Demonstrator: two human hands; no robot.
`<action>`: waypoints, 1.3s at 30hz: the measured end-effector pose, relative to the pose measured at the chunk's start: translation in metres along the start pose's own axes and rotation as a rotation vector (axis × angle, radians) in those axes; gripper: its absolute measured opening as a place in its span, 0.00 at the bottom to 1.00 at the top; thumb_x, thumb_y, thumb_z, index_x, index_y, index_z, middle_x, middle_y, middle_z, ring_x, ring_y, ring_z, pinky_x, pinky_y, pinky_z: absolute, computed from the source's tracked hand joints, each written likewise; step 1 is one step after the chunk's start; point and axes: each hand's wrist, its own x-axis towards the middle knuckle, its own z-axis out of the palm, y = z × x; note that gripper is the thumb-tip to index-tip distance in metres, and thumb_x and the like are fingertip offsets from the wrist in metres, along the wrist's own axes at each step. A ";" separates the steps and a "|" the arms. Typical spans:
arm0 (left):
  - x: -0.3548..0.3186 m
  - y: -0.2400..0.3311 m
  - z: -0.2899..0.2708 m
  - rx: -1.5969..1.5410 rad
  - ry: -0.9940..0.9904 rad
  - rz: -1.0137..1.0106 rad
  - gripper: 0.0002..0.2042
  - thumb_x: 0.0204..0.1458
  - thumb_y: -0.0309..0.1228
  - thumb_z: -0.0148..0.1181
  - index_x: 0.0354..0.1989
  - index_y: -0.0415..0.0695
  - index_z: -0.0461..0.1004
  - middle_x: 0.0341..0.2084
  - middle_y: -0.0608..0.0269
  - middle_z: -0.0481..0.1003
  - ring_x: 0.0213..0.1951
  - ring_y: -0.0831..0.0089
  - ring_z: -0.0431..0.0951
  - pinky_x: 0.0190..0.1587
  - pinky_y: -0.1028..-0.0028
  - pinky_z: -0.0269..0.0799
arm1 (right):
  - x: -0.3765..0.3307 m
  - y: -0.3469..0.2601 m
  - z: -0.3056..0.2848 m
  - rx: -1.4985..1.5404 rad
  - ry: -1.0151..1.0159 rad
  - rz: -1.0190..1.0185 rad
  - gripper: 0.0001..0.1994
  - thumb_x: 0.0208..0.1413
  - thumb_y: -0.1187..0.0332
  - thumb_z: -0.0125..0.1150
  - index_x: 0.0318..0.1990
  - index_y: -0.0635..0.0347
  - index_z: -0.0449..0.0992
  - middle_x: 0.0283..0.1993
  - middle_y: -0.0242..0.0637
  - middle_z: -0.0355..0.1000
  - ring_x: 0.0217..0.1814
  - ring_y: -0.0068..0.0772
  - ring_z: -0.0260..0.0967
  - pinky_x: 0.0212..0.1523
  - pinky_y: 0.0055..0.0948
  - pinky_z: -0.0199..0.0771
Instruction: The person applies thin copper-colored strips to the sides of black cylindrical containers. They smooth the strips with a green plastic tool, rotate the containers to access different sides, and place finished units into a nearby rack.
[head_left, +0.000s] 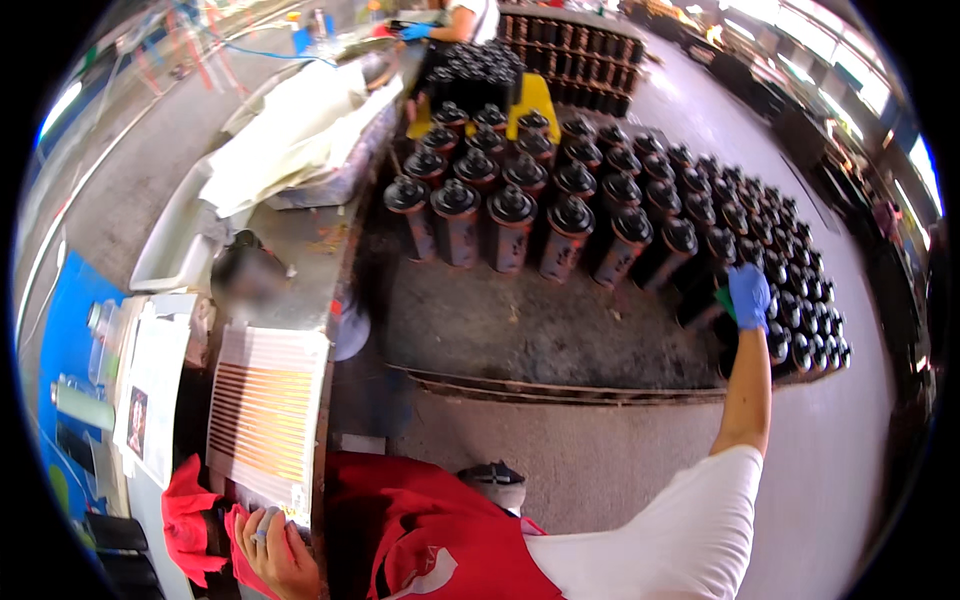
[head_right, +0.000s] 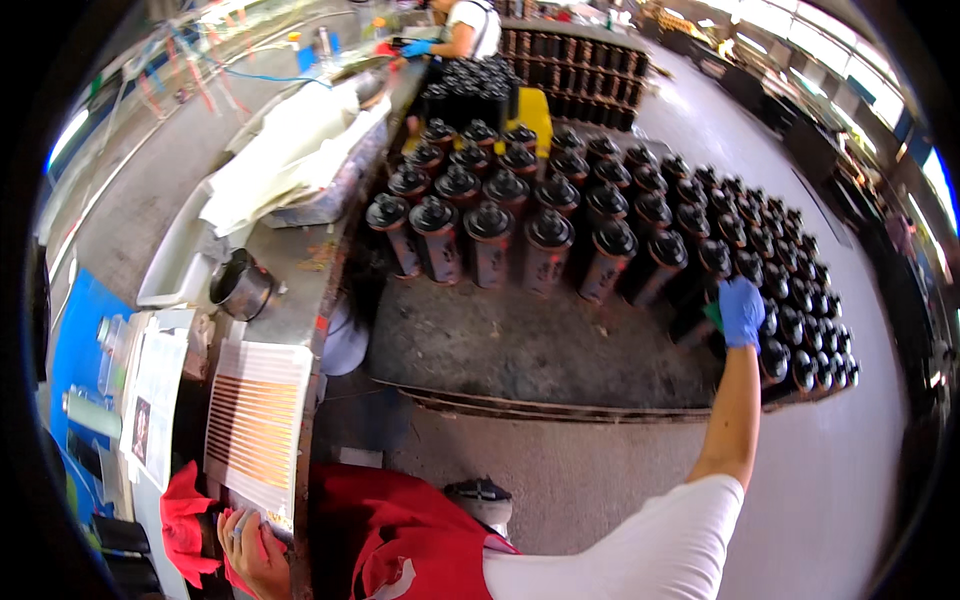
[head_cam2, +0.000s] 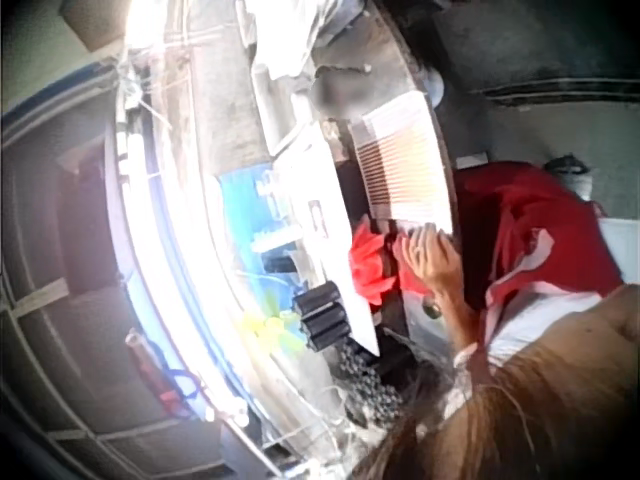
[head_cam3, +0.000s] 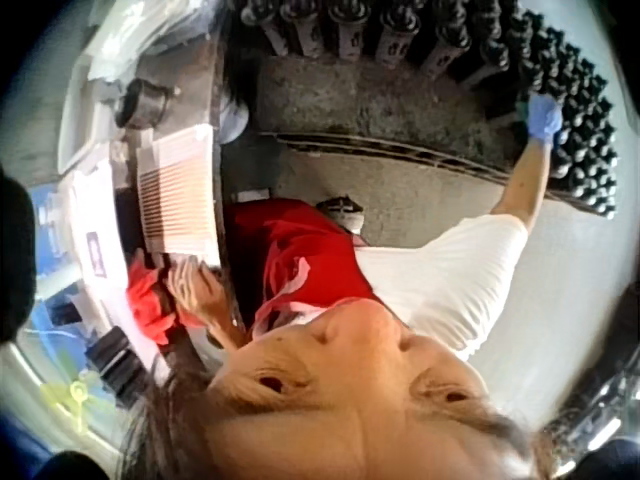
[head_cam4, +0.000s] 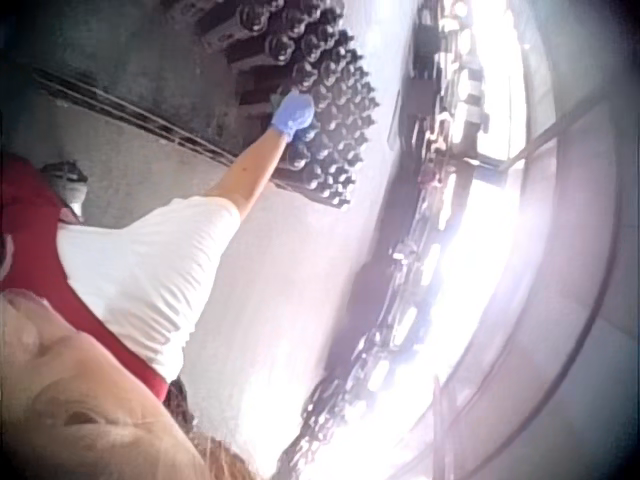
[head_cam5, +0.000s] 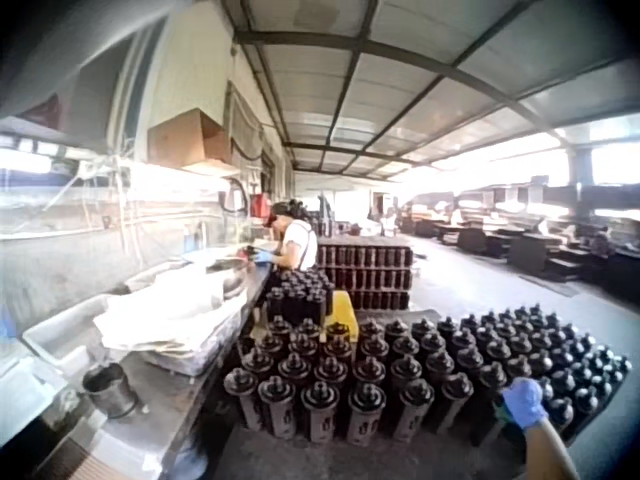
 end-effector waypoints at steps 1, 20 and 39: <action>0.002 -0.002 -0.002 -0.002 0.000 -0.014 0.06 0.50 0.24 0.57 0.34 0.34 0.75 0.33 0.54 0.76 0.39 0.59 0.75 0.51 0.58 0.66 | 0.008 0.014 0.003 -0.001 0.005 -0.001 0.20 0.48 0.52 0.53 0.24 0.63 0.74 0.29 0.53 0.71 0.33 0.55 0.70 0.33 0.48 0.68; -0.123 -0.344 -0.161 0.795 0.412 -0.734 0.23 0.46 0.32 0.61 0.53 0.45 0.66 0.36 0.45 0.68 0.42 0.49 0.67 0.43 0.61 0.65 | -0.083 -0.269 -0.090 0.540 -0.235 -0.218 0.18 0.48 0.55 0.60 0.46 0.50 0.74 0.32 0.40 0.76 0.30 0.35 0.73 0.33 0.28 0.73; -0.073 -0.303 -0.232 0.050 0.360 -0.711 0.06 0.43 0.23 0.60 0.24 0.37 0.68 0.16 0.62 0.65 0.20 0.75 0.65 0.24 0.77 0.60 | -0.501 -0.873 -0.235 0.690 -0.721 -1.471 0.46 0.33 0.40 0.66 0.52 0.74 0.66 0.50 0.58 0.67 0.51 0.49 0.67 0.51 0.34 0.67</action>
